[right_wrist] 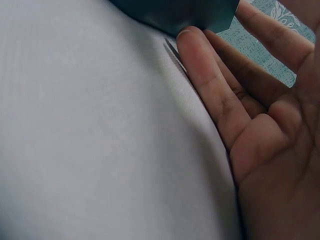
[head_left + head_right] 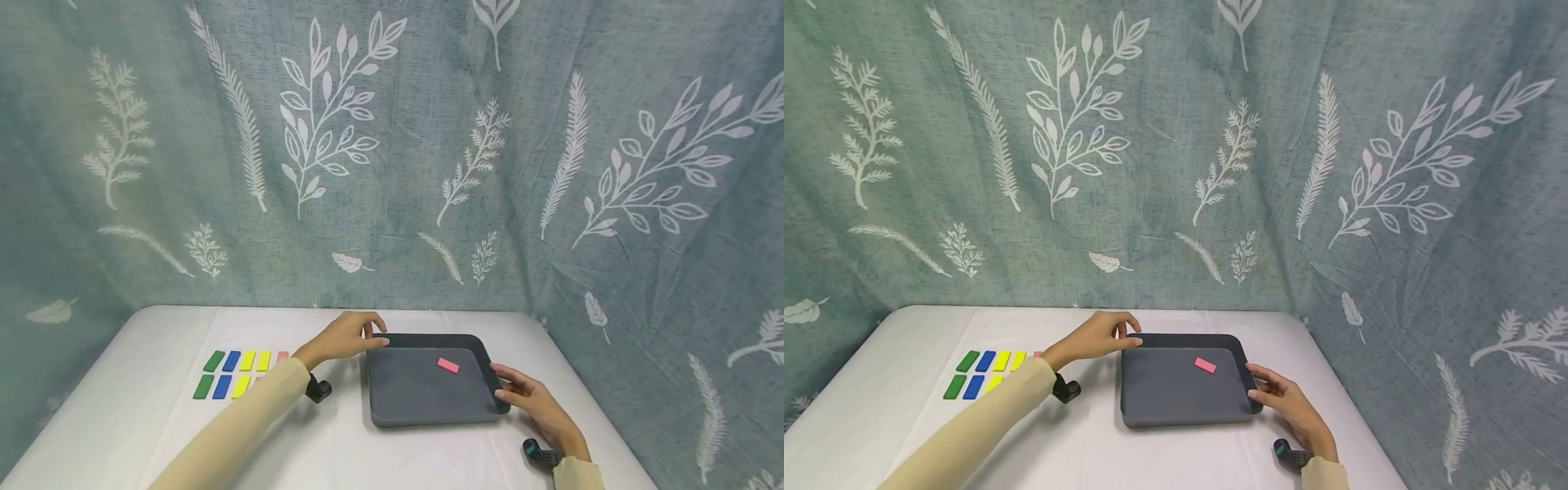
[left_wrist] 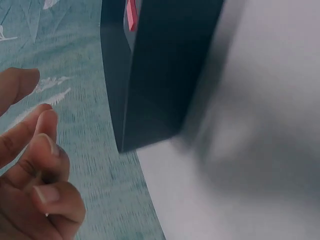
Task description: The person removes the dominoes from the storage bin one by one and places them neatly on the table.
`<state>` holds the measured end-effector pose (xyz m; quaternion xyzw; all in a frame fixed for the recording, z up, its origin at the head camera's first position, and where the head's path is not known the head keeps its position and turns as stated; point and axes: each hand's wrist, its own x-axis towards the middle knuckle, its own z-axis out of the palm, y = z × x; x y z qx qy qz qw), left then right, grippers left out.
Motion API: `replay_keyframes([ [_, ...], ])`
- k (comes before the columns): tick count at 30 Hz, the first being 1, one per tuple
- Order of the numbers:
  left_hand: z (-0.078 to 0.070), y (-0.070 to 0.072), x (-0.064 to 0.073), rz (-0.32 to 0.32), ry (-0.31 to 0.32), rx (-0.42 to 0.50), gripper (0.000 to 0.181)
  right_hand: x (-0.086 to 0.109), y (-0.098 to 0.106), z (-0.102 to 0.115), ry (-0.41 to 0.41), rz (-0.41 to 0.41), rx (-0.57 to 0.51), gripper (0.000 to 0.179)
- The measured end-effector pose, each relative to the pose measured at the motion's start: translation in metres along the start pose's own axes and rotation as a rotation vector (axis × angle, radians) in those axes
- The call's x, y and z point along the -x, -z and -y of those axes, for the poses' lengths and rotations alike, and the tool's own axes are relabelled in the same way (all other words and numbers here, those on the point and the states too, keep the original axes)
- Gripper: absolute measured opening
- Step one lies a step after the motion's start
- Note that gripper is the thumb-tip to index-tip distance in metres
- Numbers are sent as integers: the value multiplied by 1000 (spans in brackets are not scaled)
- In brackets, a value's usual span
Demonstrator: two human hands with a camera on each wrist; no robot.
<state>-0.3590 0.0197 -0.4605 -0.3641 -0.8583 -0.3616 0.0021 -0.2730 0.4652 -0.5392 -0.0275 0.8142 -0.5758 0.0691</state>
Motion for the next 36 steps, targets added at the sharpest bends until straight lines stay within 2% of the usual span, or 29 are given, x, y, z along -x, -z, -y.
replay_keyframes([
  [8, -12, -22, -22, 46, -5, 36, 31, 3, 3, -4, 10, 6, 4, 63],
  [14, -22, -34, -39, 49, -34, 51, 31, 5, 6, -4, 11, -3, 4, 62],
  [22, -32, -53, -60, 82, -44, 86, 29, 5, 6, 0, -14, -10, 11, 63],
  [27, -37, -66, -69, 102, -34, 102, 24, 5, 6, 2, -8, -5, 8, 62],
  [31, -39, -74, -77, 108, -22, 111, 28, 5, 6, 1, -7, -7, 4, 61],
  [36, -39, -82, -80, 110, -12, 111, 28, 3, 2, 2, 20, 9, 14, 61],
])
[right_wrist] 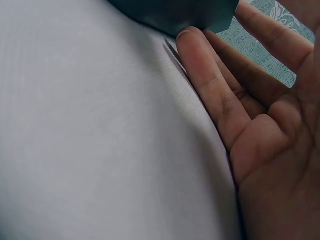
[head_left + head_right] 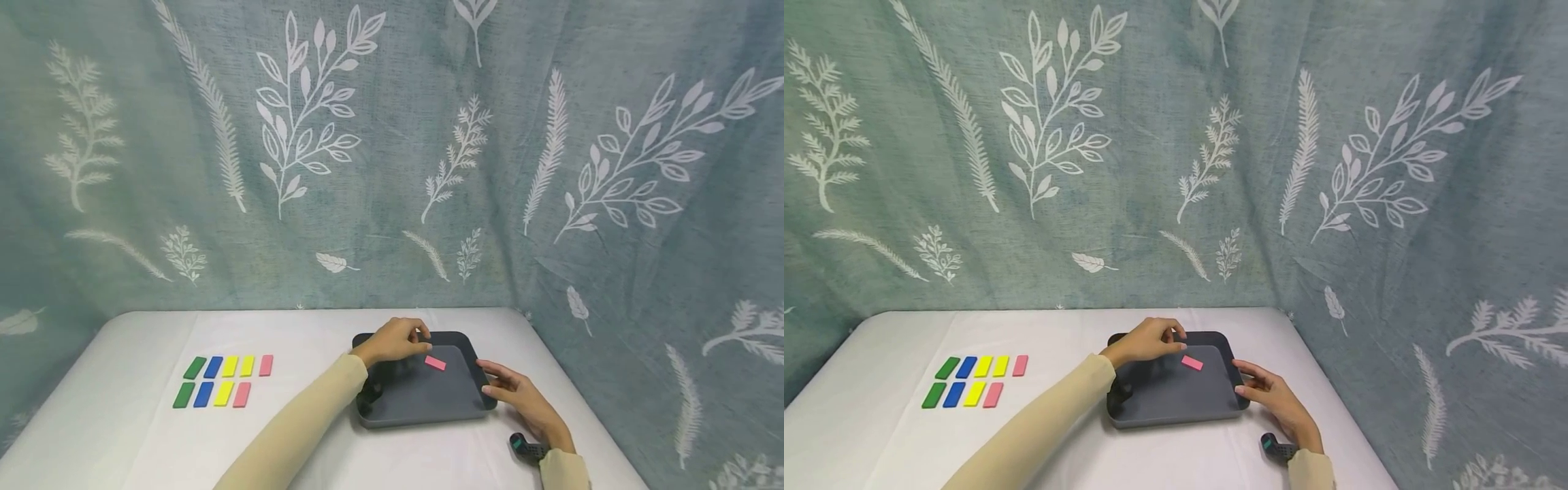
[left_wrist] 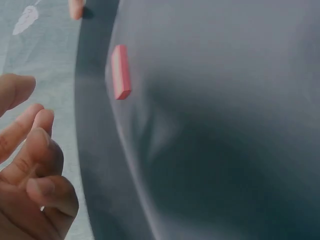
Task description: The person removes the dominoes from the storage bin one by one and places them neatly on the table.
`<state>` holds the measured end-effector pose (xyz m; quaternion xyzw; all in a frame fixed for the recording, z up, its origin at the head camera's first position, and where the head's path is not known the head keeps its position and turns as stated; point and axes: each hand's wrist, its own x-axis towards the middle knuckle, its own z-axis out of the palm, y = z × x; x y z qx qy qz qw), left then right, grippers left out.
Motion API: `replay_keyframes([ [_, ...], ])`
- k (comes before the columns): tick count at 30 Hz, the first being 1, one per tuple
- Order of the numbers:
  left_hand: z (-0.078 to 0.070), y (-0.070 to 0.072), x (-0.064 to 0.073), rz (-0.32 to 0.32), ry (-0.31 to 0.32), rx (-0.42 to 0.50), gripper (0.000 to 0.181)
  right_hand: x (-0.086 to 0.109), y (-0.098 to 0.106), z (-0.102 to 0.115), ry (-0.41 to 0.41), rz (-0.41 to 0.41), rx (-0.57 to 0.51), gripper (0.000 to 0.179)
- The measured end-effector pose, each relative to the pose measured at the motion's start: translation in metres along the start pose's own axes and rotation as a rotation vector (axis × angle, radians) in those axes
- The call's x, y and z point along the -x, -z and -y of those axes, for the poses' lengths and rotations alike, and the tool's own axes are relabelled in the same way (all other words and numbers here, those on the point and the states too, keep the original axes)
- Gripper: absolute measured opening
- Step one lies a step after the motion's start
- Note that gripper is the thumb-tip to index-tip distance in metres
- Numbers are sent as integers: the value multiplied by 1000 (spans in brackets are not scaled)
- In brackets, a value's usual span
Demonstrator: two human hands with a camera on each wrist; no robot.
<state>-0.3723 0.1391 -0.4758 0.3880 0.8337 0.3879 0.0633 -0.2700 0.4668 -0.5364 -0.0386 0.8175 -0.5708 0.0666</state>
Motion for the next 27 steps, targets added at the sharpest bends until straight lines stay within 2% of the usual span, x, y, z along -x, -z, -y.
replay_keyframes([
  [8, 5, -17, 1, 19, 40, 22, 23, -2, -4, 1, 5, 11, -11, 61],
  [15, 8, -30, -5, 47, 74, 9, 28, -3, -1, -1, -11, -3, -9, 60],
  [22, 13, -37, -8, 41, 83, -54, 36, -1, 1, 0, 10, 3, 15, 61],
  [27, 13, -42, -11, 36, 93, -121, 34, 0, 2, 0, 1, -2, 10, 61],
])
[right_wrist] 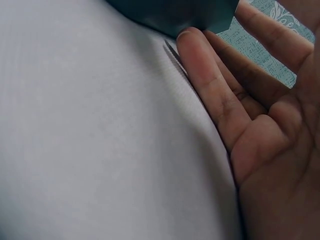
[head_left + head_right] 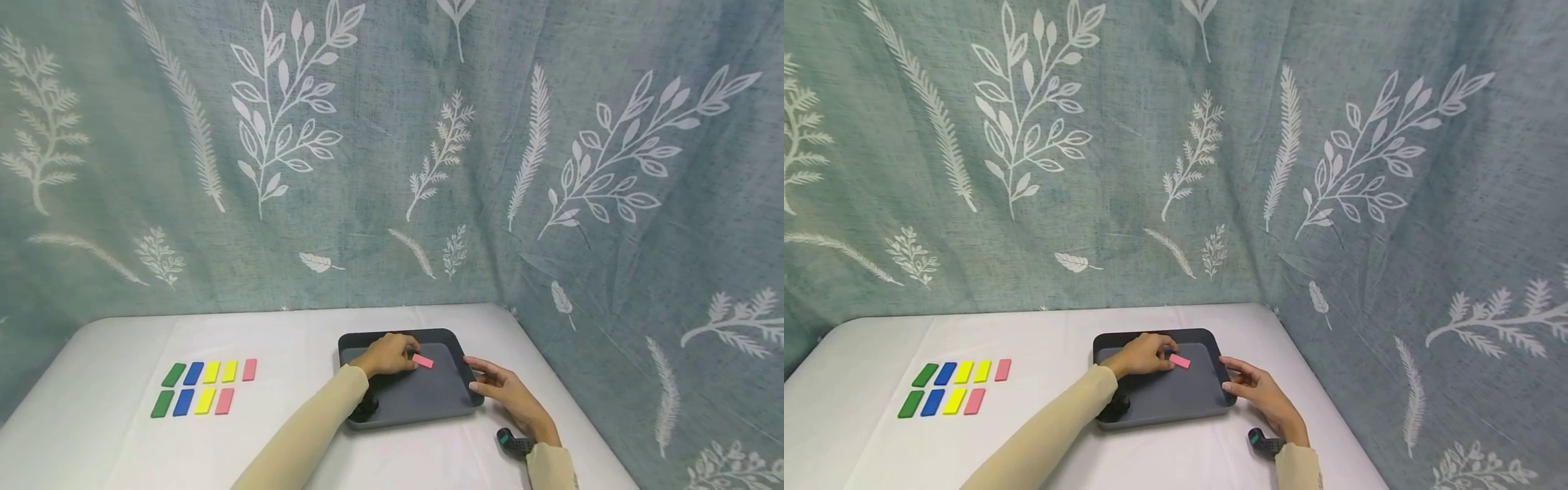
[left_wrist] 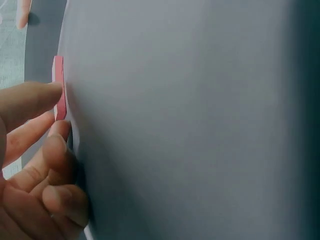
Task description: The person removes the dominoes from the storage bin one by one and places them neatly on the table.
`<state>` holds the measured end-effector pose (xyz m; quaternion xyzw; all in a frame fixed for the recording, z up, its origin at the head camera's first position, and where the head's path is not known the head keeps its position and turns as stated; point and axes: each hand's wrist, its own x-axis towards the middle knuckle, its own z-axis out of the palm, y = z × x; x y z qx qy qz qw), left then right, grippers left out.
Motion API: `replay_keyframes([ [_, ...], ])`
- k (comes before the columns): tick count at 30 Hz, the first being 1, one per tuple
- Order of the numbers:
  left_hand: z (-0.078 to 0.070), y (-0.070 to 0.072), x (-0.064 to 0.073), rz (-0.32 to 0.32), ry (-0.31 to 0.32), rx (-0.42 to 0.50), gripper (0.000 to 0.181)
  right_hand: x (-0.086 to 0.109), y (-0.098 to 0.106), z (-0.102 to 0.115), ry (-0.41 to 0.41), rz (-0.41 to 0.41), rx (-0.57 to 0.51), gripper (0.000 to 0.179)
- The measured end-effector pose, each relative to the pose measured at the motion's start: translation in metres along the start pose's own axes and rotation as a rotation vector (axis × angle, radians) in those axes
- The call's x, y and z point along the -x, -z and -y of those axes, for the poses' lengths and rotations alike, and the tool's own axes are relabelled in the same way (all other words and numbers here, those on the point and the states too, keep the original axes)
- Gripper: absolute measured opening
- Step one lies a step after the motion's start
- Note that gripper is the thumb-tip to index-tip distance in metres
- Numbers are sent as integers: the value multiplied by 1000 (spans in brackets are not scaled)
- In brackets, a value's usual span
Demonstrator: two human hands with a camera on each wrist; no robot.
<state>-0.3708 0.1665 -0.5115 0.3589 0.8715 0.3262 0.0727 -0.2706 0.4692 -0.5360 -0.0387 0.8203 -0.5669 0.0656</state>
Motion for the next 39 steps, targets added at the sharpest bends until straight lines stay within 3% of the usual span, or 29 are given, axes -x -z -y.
replay_keyframes([
  [9, -6, 0, 2, -9, 44, -60, 19, -2, 0, -2, 25, 20, -19, 59],
  [13, -8, -1, 3, -10, 67, -68, 24, -1, 1, -3, 29, 17, -23, 58],
  [16, -10, -2, 1, 27, 53, -61, 28, -1, 3, -3, 35, 9, -20, 57],
  [23, -9, -5, -5, 176, -62, 85, 26, 2, 3, -1, 28, 3, -23, 58],
  [30, -11, -6, -7, 223, -73, 80, 54, 2, 2, -4, 36, 14, -10, 57],
  [35, -13, -2, -8, 269, -70, 43, 48, 0, 2, -4, 41, 15, -12, 58],
  [39, -13, -2, -9, 253, -58, 52, 42, 1, 3, -2, 35, 15, -24, 58],
])
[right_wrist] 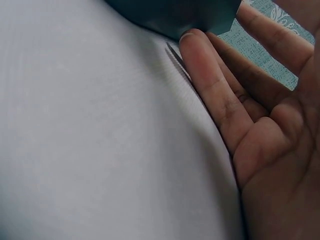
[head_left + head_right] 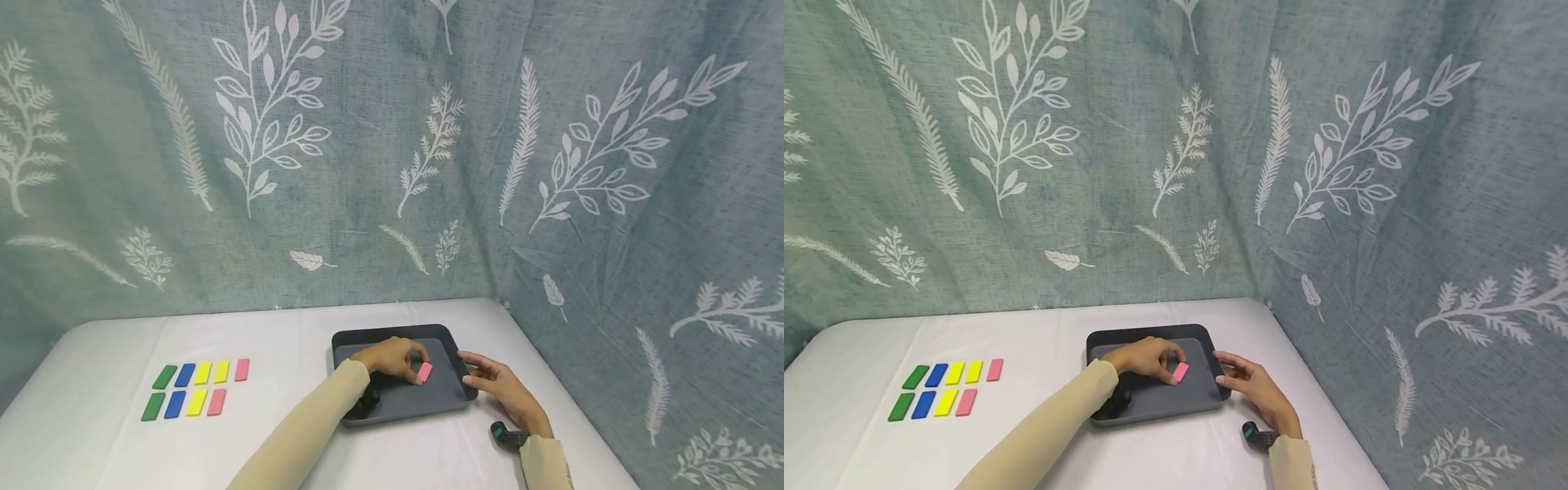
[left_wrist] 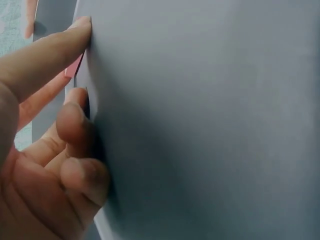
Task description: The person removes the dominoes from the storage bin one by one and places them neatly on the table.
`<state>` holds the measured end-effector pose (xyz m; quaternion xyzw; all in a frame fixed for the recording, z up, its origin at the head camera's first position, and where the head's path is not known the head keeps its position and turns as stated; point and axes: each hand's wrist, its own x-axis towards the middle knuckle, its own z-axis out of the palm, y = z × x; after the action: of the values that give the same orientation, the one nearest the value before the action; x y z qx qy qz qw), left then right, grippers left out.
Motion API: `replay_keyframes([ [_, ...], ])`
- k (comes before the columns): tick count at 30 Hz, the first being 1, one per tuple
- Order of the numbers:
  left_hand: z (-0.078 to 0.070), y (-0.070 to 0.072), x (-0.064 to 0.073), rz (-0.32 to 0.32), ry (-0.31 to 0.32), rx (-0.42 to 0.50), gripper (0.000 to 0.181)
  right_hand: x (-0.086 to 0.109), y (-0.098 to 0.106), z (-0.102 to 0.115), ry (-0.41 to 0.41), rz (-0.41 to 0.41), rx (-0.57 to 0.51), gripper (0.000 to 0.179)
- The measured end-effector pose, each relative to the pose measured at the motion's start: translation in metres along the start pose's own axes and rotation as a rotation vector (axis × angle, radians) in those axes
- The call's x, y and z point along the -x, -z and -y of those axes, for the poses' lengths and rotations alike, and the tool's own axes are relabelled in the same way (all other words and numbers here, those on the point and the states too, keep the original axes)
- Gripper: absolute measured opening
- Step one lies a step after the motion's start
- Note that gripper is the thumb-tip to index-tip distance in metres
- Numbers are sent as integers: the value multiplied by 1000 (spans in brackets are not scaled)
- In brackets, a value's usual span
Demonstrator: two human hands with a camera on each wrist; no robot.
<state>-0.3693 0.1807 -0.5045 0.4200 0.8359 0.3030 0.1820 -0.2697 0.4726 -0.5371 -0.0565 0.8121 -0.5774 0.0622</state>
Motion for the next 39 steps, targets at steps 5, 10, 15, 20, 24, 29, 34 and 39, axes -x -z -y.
replay_keyframes([
  [5, 1, 0, 1, -46, 2, 11, 39, 0, -1, 2, -4, -10, -5, 59],
  [10, 2, 0, 3, -87, 1, 25, 40, 0, -1, 1, -10, -7, -2, 60],
  [15, 3, 3, 6, -125, 3, 29, 41, -2, -1, 0, -10, -4, 4, 58],
  [20, 3, 9, 9, -134, -6, 46, 41, -2, -3, 1, -21, -10, 7, 59],
  [24, 4, 14, 10, -157, -16, 28, 41, -1, -3, 1, -48, -26, 1, 61],
  [29, 7, 20, 14, -180, -13, 1, 41, 0, -4, 0, -48, -26, 2, 61],
  [34, 8, 27, 21, -189, -18, 15, 41, -1, -3, 1, -28, -26, 3, 60],
  [39, 9, 35, 30, -205, -27, 17, 43, -1, -3, 0, -23, -5, 0, 60],
])
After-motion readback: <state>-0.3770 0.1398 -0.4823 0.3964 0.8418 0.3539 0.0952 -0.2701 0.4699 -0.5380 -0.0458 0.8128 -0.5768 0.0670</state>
